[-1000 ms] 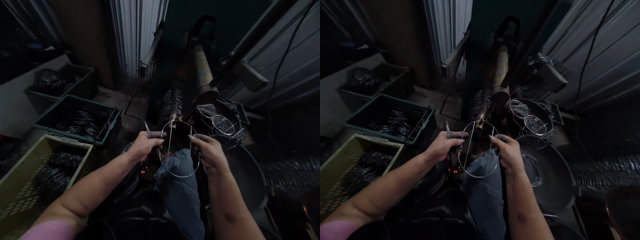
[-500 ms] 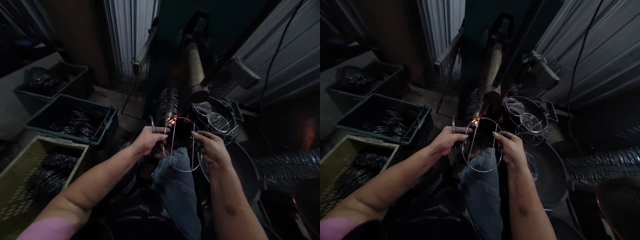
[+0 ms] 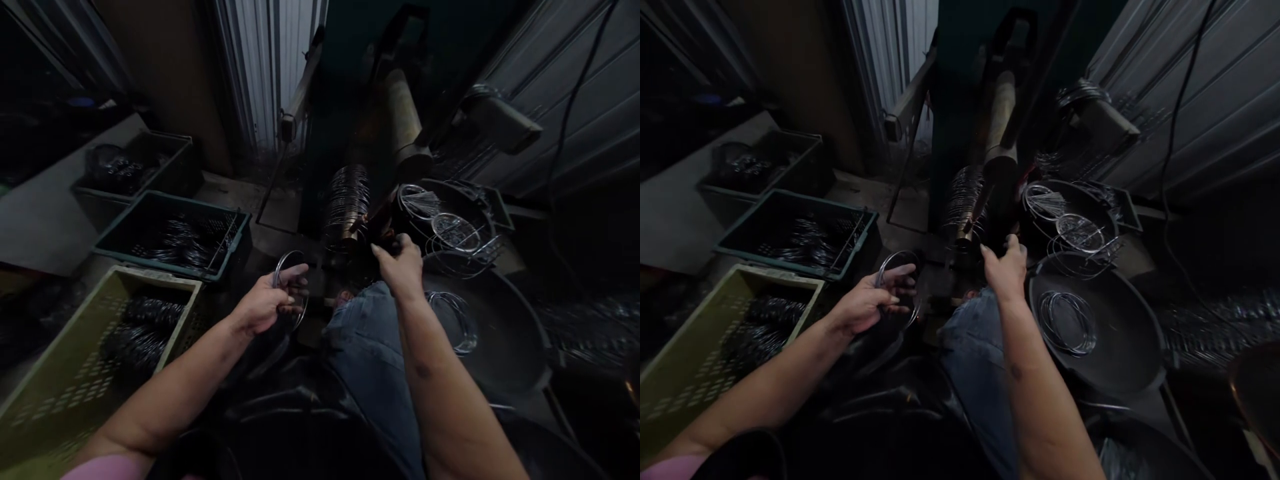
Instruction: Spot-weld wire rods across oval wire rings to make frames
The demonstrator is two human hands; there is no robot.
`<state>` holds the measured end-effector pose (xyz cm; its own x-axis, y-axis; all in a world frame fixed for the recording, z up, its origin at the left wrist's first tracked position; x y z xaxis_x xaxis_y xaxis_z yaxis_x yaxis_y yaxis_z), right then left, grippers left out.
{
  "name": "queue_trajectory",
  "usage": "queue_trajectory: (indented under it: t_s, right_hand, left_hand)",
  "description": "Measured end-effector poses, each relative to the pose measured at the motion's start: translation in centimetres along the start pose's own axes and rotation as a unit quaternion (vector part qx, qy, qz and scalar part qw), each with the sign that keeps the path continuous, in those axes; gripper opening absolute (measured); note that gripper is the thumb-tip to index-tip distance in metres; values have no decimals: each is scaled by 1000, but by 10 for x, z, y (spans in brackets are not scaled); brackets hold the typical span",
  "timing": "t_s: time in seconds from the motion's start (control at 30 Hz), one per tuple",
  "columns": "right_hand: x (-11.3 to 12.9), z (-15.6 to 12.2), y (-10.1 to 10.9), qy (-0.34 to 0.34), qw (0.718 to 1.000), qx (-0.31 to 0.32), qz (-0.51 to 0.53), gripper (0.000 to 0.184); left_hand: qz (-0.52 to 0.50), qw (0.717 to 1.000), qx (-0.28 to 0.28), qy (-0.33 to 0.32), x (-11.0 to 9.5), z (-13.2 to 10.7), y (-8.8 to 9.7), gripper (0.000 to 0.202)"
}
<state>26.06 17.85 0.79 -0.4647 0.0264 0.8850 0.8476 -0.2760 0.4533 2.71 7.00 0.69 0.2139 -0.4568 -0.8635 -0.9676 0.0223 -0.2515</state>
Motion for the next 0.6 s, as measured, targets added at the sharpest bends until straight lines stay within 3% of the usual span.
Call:
queue_trajectory:
  t_s: [0.07,0.13,0.17,0.23,0.37,0.5,0.6]
  right_hand:
    - [-8,-26,-15,43,997,59,-37,56]
    - [-12,-56,-38,62,974,220,-4,56]
    - [-13,-70,-48,70,953,294,14,49]
    - [-12,-91,-59,76,935,346,25,26]
    - [-8,-104,-41,63,955,290,-4,18]
    - [-15,-114,2,68,975,210,23,19]
    - [-31,-129,35,45,975,198,88,20]
  left_hand:
    - [-17,999,39,14,4,-11,7,65]
    - [-27,996,80,24,5,-18,10,65]
    - [-29,994,98,28,5,-21,11,65]
    - [-21,992,123,36,5,-24,10,62]
    - [10,995,95,40,9,-23,7,53]
    - [57,996,48,54,30,-9,-7,55]
    - [94,990,41,99,55,-1,-25,58]
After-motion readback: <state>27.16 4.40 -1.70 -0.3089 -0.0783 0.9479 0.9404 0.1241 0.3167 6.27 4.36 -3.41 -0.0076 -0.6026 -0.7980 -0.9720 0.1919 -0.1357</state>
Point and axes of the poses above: each hand's wrist, its own z-axis towards the middle knuckle, its own y-axis out of the back of the hand, x = y × z, the point moved 2 cm from there along z, towards the middle knuckle, and after that the axes turned 13 degrees about z, right-handed, at the moved point
